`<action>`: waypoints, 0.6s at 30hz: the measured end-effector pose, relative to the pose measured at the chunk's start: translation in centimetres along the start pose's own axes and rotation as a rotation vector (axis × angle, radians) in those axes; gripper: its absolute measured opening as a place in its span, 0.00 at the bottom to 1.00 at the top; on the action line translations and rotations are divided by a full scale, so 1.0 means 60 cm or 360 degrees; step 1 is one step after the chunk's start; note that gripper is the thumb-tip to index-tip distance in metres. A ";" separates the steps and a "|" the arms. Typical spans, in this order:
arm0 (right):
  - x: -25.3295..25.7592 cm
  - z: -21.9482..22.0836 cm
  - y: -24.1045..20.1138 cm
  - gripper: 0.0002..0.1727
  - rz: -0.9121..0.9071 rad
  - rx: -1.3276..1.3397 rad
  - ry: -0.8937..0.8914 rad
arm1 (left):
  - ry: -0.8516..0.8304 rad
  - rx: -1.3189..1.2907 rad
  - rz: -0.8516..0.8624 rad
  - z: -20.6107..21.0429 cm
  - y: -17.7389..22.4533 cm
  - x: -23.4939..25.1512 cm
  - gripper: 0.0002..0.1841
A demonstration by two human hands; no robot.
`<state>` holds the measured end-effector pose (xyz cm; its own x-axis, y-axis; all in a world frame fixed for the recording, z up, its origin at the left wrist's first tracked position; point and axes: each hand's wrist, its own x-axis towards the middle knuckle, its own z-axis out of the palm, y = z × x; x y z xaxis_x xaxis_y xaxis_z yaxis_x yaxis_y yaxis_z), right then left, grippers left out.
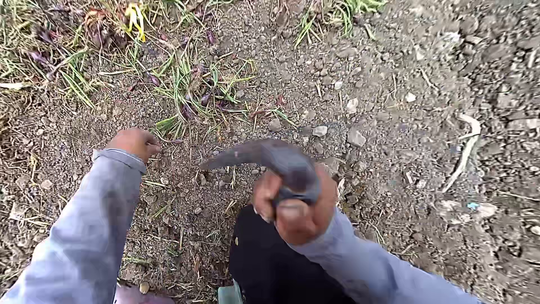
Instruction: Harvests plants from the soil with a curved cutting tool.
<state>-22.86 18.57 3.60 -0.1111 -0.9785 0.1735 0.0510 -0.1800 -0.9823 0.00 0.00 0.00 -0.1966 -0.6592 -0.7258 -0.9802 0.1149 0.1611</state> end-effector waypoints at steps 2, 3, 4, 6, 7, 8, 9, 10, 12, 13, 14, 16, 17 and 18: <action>-0.027 0.042 0.089 0.27 0.0224 -0.0410 0.0001 | -0.0058 -0.0186 0.0012 0.059 0.025 -0.028 0.13; -0.037 0.053 0.111 0.27 0.0320 -0.0472 0.0030 | -0.0039 -0.0218 -0.0001 0.084 0.045 -0.033 0.13; -0.043 0.055 0.113 0.29 0.0372 -0.0451 0.0062 | -0.0002 -0.0217 0.0000 0.111 0.067 -0.032 0.13; -0.059 0.031 0.065 0.31 0.0358 -0.0242 0.0122 | 0.0028 -0.0048 0.0056 0.184 0.106 -0.031 0.13; -0.060 0.005 0.028 0.29 0.0298 -0.0108 0.0112 | 0.0045 0.0069 0.0114 0.223 0.113 -0.026 0.12; -0.062 -0.027 -0.010 0.27 0.0251 0.0000 0.0074 | 0.0019 0.0152 0.0164 0.255 0.112 -0.023 0.11; -0.067 -0.058 -0.040 0.24 0.0221 0.0058 0.0031 | 0.0026 0.0161 0.0239 0.274 0.103 -0.023 0.12; -0.069 -0.086 -0.057 0.22 0.0198 0.0038 -0.0012 | 0.0096 0.0094 0.0306 0.275 0.094 -0.024 0.13; -0.069 -0.118 -0.036 0.23 0.0146 -0.0256 -0.0046 | 0.0461 -0.0075 0.0425 0.244 0.081 -0.013 0.12; -0.070 -0.120 -0.005 0.27 0.0145 -0.0458 -0.0033 | 0.0587 -0.0051 0.0414 0.222 0.078 0.002 0.12; -0.069 -0.115 0.025 0.31 0.0173 -0.0617 0.0006 | 0.0586 0.0037 0.0358 0.199 0.077 0.022 0.13; -0.054 -0.099 0.038 0.33 0.0277 -0.0699 0.0115 | 0.0450 0.0346 0.0338 0.165 0.079 0.063 0.12; -0.042 -0.100 0.014 0.31 0.0256 -0.0592 0.0129 | 0.0388 0.0495 0.0397 0.150 0.083 0.077 0.12; -0.034 -0.107 -0.020 0.27 0.0196 -0.0400 0.0126 | 0.0330 0.0567 0.0435 0.137 0.090 0.084 0.10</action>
<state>-29.08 21.45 3.94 -0.1968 -0.9789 0.0557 -0.1778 -0.0202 -0.9839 -6.45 3.40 -8.27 -0.4741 -0.6995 -0.5347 -0.8475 0.5271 0.0619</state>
